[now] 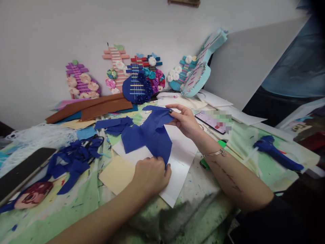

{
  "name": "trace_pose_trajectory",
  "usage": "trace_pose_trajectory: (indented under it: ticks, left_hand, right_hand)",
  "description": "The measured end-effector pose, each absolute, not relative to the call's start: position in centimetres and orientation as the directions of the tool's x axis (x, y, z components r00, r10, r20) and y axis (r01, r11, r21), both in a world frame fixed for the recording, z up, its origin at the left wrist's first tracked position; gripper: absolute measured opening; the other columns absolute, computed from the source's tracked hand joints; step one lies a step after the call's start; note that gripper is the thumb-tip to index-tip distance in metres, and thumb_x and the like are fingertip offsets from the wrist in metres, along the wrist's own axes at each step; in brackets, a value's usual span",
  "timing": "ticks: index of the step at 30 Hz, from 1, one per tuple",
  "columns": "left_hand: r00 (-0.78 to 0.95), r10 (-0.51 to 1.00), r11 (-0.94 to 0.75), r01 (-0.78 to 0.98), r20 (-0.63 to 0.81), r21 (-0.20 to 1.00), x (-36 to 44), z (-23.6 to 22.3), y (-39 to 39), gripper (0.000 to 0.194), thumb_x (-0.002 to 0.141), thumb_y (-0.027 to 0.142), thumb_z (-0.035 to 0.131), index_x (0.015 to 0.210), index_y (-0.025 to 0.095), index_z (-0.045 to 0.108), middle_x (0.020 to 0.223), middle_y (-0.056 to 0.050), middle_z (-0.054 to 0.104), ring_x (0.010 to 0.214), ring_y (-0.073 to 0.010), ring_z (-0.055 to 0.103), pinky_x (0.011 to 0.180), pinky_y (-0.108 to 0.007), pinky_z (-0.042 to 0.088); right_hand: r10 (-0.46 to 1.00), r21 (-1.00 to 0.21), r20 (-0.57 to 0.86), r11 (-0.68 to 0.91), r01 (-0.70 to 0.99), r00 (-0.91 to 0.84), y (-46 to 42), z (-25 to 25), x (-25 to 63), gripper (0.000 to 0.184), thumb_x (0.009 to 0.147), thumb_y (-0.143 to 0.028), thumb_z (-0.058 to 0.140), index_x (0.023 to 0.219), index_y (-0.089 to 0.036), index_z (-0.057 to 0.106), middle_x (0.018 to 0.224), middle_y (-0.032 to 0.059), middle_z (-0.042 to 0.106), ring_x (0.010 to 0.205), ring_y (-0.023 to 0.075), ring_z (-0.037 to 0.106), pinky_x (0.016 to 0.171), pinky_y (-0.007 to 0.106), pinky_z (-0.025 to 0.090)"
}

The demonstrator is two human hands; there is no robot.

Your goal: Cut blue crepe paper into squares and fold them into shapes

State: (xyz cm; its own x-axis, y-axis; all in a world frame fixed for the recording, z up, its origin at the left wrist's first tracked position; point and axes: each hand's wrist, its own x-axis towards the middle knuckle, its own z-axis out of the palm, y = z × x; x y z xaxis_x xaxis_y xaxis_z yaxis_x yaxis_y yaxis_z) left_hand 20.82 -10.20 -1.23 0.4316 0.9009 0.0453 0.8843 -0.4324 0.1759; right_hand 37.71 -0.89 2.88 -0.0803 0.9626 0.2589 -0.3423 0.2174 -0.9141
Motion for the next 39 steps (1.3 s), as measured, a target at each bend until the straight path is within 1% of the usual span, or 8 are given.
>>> trace_pose_trajectory:
  ticks: [4,7,11,19,25,27,30,39]
  left_hand:
    - [0.463,0.885,-0.455,0.883,-0.046,0.115,20.8,-1.1,-10.4,0.031,0.082,0.034,0.044,0.079,0.014,0.068,0.070,-0.022,0.066,0.067,-0.0347,0.066,0.057,-0.038,0.039]
    - [0.479,0.874,-0.472,0.877,-0.085,0.092,20.5,-0.7,-10.6,0.030,0.084,0.031,0.042,0.079,0.014,0.067,0.073,-0.021,0.067,0.067,-0.0325,0.066,0.059,-0.037,0.040]
    - [0.479,0.873,-0.474,0.877,-0.090,0.078,20.2,-0.4,-10.9,0.033,0.087,0.027,0.037,0.076,0.014,0.065,0.076,-0.018,0.069,0.071,-0.0317,0.067,0.063,-0.038,0.043]
    - [0.417,0.906,-0.416,0.909,-0.077,0.036,20.5,-0.6,-10.7,0.034,0.087,0.029,0.038,0.073,0.016,0.065,0.074,-0.013,0.070,0.072,-0.0289,0.068,0.062,-0.036,0.045]
    - [0.382,0.923,-0.383,0.923,-0.047,-0.025,21.2,-0.8,-11.4,0.038,0.089,0.035,0.036,0.080,0.013,0.066,0.075,-0.016,0.070,0.071,-0.0330,0.068,0.062,-0.040,0.046]
    - [0.387,0.921,-0.389,0.920,-0.047,-0.038,21.4,-0.9,-11.4,0.039,0.090,0.033,0.034,0.080,0.013,0.065,0.077,-0.016,0.070,0.071,-0.0331,0.068,0.061,-0.041,0.047]
    - [0.399,0.915,-0.401,0.915,-0.056,-0.041,21.3,-1.2,-11.2,0.037,0.090,0.027,0.033,0.078,0.015,0.065,0.078,-0.014,0.071,0.072,-0.0316,0.068,0.062,-0.040,0.047]
    - [0.368,0.928,-0.370,0.929,-0.066,-0.023,21.0,-1.1,-11.0,0.038,0.091,0.030,0.034,0.076,0.016,0.066,0.078,-0.012,0.071,0.074,-0.0298,0.068,0.064,-0.038,0.046]
  right_hand:
    - [0.957,-0.905,0.278,0.233,-0.357,-0.081,-1.0,3.0,37.7,0.020,0.077,-0.016,0.064,0.097,-0.016,0.059,0.071,0.0005,0.066,0.063,0.0124,0.065,0.069,0.033,0.059]
    - [0.953,-0.899,0.290,0.240,-0.366,-0.087,-1.0,3.1,37.8,0.021,0.077,-0.016,0.065,0.097,-0.016,0.060,0.070,0.0000,0.066,0.062,0.0116,0.064,0.067,0.031,0.059]
    - [0.952,-0.896,0.291,0.236,-0.376,-0.095,-1.1,3.1,37.8,0.024,0.075,-0.017,0.065,0.098,-0.015,0.060,0.069,-0.0011,0.066,0.060,0.0101,0.064,0.063,0.027,0.059]
    - [0.946,-0.885,0.307,0.244,-0.397,-0.103,-1.4,3.4,37.6,0.026,0.073,-0.016,0.066,0.099,-0.014,0.061,0.071,-0.0009,0.066,0.060,0.0090,0.063,0.063,0.026,0.058]
    - [0.943,-0.889,0.315,0.254,-0.382,-0.105,-1.5,3.5,37.6,0.027,0.074,-0.017,0.065,0.099,-0.014,0.060,0.069,-0.0008,0.065,0.060,0.0094,0.063,0.063,0.026,0.058]
    - [0.942,-0.889,0.318,0.257,-0.378,-0.107,-1.5,3.5,37.6,0.027,0.074,-0.017,0.065,0.100,-0.014,0.060,0.069,-0.0008,0.065,0.060,0.0093,0.063,0.063,0.026,0.058]
    - [0.942,-0.892,0.317,0.257,-0.372,-0.110,-1.4,3.4,37.6,0.026,0.074,-0.018,0.065,0.100,-0.014,0.061,0.069,-0.0005,0.066,0.061,0.0095,0.064,0.063,0.026,0.058]
    - [0.941,-0.894,0.317,0.256,-0.368,-0.115,-1.5,3.5,37.6,0.026,0.075,-0.017,0.064,0.100,-0.014,0.060,0.069,-0.0005,0.066,0.061,0.0094,0.063,0.064,0.026,0.058]
